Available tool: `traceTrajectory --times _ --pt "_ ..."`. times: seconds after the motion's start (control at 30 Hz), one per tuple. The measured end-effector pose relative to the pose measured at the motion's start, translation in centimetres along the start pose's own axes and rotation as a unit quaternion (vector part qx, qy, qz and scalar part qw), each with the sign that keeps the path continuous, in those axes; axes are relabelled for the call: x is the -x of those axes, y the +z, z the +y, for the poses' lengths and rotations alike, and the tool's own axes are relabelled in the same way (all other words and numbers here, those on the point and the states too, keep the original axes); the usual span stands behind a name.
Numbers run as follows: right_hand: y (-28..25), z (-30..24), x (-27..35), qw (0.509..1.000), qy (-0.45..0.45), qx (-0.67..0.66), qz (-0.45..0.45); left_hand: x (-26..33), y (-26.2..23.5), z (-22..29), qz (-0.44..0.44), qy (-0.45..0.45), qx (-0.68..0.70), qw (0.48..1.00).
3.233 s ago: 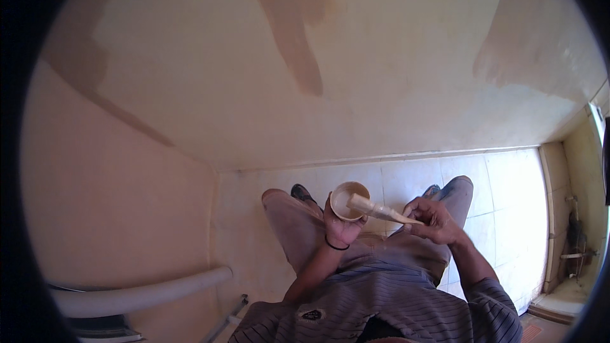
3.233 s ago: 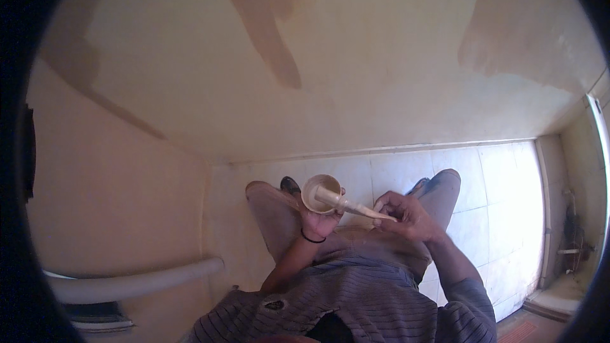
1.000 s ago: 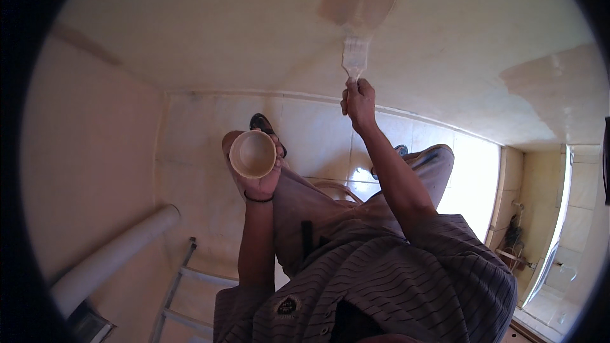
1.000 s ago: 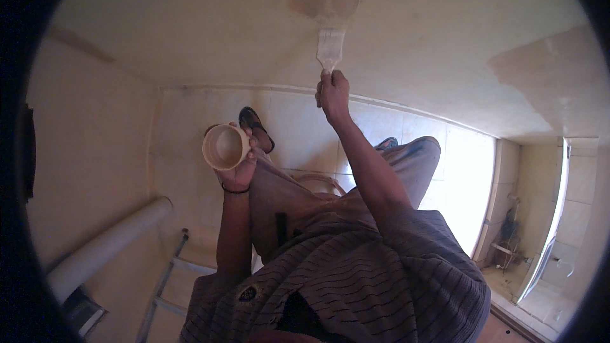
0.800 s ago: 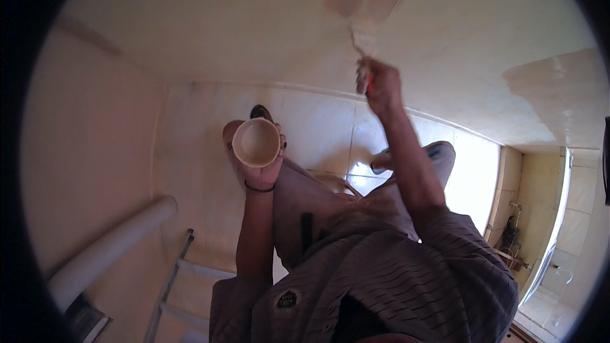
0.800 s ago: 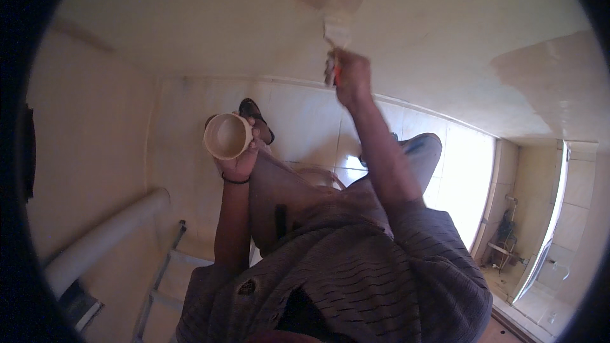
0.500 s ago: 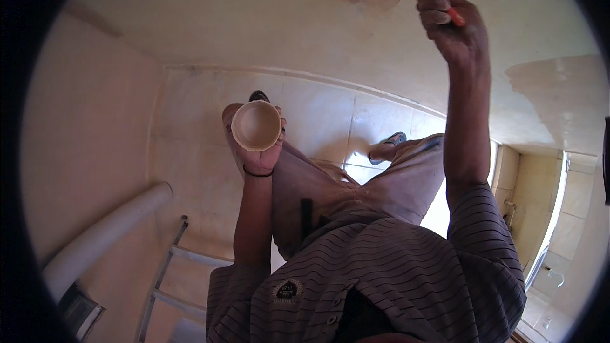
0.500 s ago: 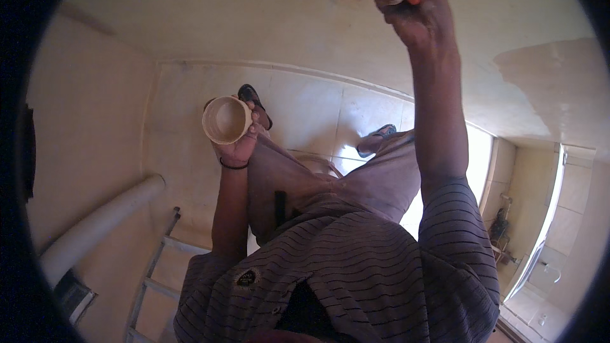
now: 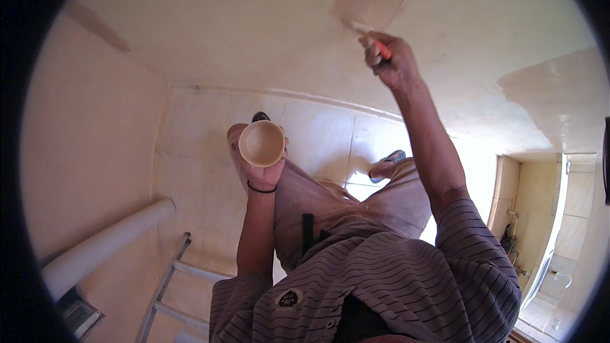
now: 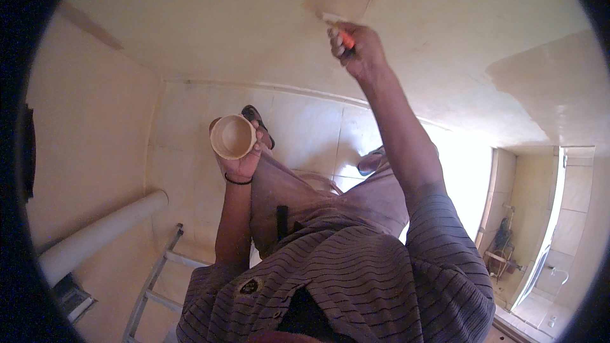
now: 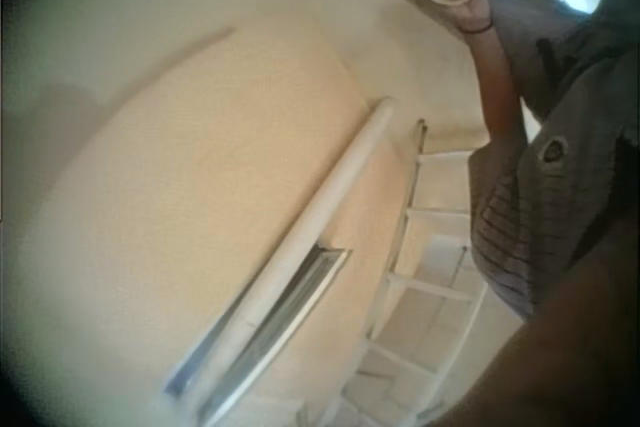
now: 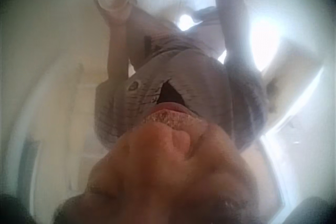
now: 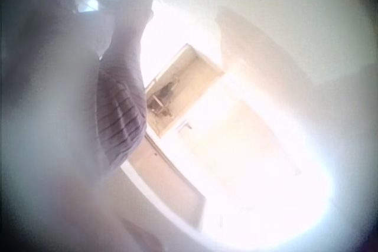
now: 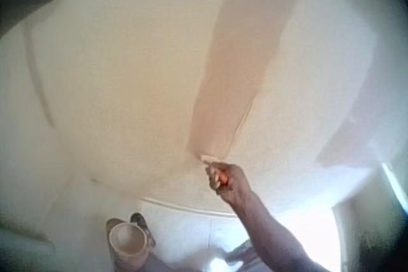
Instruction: The person paints a ceiling using a paintbrush and a small container of paint. They repeatedly dip the brush into the container and apply paint to the ceiling surface in broad strokes.
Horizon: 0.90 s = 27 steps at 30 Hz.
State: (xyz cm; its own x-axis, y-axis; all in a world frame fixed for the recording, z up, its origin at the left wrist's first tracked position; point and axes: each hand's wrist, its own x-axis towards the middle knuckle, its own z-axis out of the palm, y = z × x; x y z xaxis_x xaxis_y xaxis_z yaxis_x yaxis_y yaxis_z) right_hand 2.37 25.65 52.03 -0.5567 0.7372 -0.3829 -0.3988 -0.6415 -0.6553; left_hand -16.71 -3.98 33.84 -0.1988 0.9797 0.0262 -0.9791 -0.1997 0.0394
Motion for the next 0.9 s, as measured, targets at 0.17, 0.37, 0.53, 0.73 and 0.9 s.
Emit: traceTrajectory --times 0.17,0.37,0.53,0.73,0.9 --pt "4.0 -5.8 4.5 0.989 -0.067 -0.021 -0.127 0.4 -0.8 0.2 -0.002 0.002 -0.003 1.0" --pt "5.1 -3.3 8.8 0.919 -0.328 0.216 -0.036 0.3 -0.4 0.4 -0.003 -0.001 -0.007 1.0" --pt "-1.4 3.3 1.6 0.929 -0.265 0.255 0.036 0.3 -0.8 0.0 0.042 0.022 -0.011 0.999" --pt "-3.6 8.4 2.3 0.976 -0.095 0.185 0.06 0.1 0.2 0.0 0.02 0.007 -0.012 1.0" --pt "0.5 0.9 2.9 0.988 -0.095 0.109 0.055 0.3 1.0 -0.3 0.024 0.003 -0.02 1.0"
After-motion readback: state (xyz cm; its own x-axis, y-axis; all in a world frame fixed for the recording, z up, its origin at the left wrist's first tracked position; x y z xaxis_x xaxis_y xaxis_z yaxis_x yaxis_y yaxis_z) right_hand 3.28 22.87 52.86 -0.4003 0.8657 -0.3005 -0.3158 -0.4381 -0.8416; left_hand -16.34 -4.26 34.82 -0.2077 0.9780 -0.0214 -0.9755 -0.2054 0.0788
